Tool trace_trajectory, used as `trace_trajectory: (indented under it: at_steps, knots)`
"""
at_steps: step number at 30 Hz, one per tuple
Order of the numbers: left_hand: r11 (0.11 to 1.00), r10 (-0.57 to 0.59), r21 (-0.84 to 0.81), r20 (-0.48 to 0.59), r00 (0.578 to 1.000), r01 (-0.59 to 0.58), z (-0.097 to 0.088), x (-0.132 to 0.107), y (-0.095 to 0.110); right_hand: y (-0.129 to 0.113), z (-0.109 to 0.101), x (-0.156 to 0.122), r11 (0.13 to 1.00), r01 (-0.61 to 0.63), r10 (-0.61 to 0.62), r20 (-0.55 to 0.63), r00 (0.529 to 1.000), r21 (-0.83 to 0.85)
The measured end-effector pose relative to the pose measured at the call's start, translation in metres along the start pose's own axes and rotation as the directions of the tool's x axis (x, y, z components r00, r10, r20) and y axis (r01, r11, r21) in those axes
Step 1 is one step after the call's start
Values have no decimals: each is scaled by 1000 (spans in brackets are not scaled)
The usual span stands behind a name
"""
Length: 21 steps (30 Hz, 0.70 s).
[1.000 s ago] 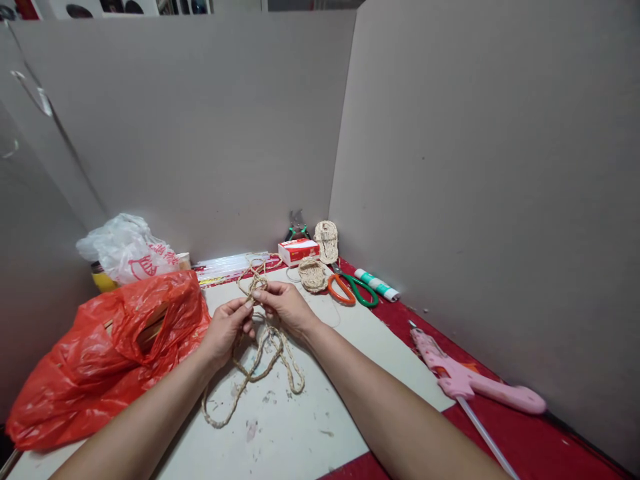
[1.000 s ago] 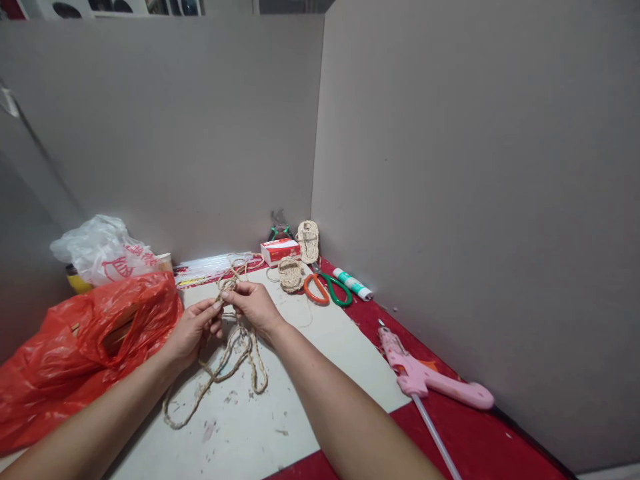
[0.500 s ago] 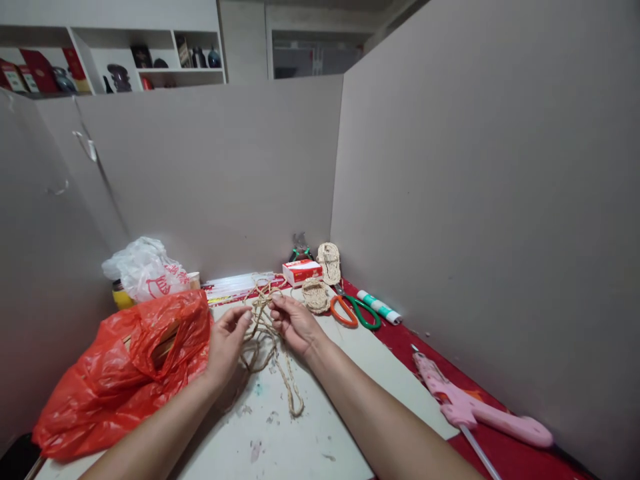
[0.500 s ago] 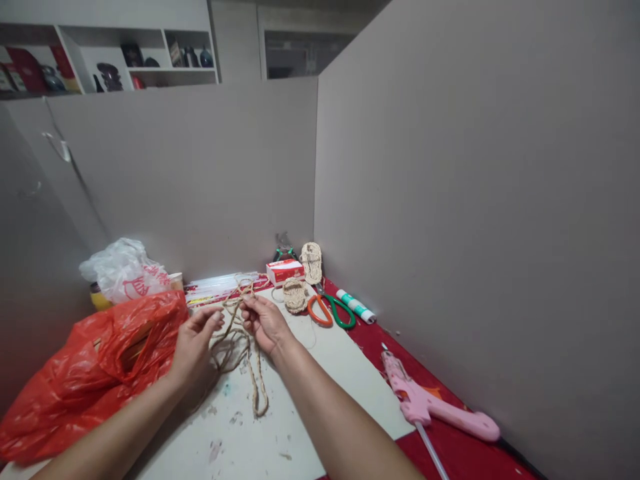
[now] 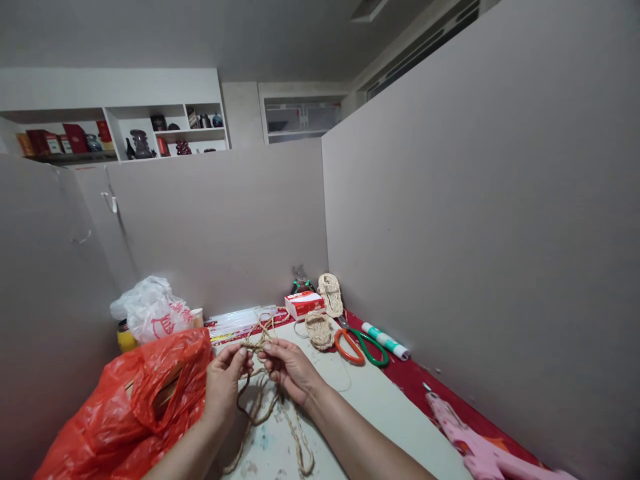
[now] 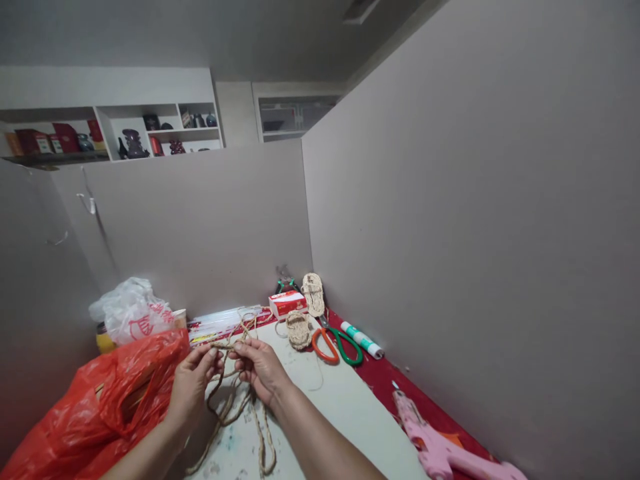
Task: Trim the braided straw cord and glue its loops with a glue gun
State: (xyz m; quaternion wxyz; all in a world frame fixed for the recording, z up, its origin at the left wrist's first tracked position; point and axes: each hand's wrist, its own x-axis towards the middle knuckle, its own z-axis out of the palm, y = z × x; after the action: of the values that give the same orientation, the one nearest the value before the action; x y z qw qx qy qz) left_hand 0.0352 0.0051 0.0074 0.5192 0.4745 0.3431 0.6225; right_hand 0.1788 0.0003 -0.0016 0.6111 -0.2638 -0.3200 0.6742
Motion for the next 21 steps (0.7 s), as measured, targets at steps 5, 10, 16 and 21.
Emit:
trace_trajectory:
  at_steps: [5,10,16,21]
  knots:
    - [1000,-11,15,4,1000,11,1,0,8,1,1,1,995,8,-10,-19,1000,-97]
    - [997,-36,64,17,999,35,3,-3,13,-5,-1,1,948,120,-147,-69,987,-295]
    - [991,-21,136,47,999,14,4,-5,9,-11,3,-3,671,428,-549,-17,836,-606]
    - [986,-32,167,83,996,18,6,-8,7,-3,3,-3,395,514,-588,221,778,-761]
